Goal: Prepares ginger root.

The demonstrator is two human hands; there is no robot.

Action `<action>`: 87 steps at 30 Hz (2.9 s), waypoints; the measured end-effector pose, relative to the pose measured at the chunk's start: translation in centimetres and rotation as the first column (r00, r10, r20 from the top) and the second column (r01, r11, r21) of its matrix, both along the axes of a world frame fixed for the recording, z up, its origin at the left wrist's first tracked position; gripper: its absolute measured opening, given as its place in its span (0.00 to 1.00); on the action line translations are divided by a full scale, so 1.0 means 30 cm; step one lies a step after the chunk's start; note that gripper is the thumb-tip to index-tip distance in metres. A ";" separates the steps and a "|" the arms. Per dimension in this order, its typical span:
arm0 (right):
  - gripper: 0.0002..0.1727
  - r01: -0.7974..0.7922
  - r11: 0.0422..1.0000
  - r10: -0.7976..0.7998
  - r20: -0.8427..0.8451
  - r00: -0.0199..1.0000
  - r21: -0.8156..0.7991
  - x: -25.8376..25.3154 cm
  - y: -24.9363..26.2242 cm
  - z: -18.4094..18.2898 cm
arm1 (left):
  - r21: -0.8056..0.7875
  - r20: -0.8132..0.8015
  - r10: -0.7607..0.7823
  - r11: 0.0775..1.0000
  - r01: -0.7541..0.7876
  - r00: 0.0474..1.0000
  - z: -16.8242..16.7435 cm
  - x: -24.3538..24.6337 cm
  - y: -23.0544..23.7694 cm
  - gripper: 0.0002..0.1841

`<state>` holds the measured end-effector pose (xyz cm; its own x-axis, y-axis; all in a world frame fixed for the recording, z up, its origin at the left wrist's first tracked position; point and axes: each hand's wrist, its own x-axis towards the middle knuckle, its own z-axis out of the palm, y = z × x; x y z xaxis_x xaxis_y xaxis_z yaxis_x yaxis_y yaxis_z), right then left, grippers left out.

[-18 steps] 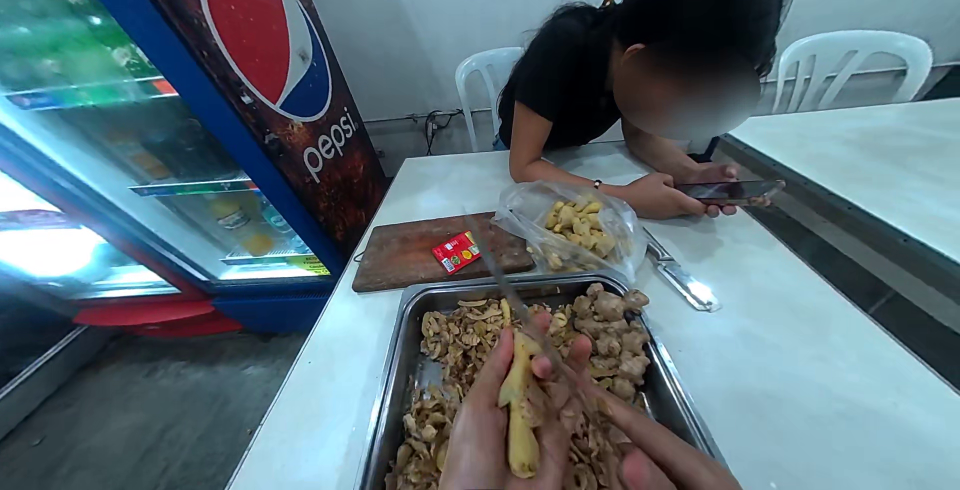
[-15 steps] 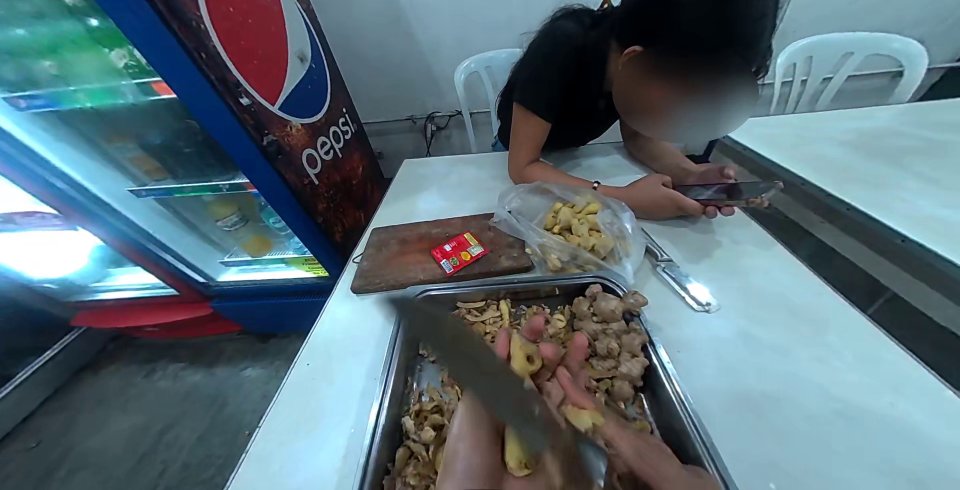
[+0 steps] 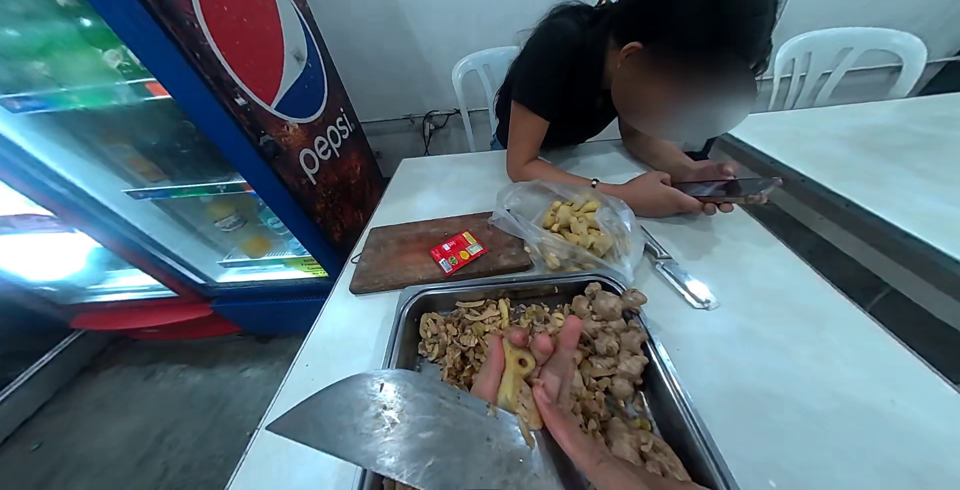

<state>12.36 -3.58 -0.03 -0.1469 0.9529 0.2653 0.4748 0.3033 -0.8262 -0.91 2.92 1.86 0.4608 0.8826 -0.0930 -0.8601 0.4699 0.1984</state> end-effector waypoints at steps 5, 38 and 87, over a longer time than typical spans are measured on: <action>0.38 -0.012 1.000 0.012 -0.039 0.999 0.017 -0.007 0.007 -0.002 | 0.011 0.124 -0.029 1.000 0.028 0.992 -0.030 -0.007 0.003 0.21; 0.36 -0.056 0.998 0.057 -0.033 0.998 0.019 0.053 0.009 0.031 | 0.130 0.057 -0.287 0.952 0.278 0.956 -0.026 -0.041 0.036 0.24; 0.37 -0.104 0.994 0.104 0.000 0.995 0.032 0.082 -0.021 0.067 | 0.075 -0.130 -0.046 0.996 0.057 0.990 0.017 0.006 0.007 0.18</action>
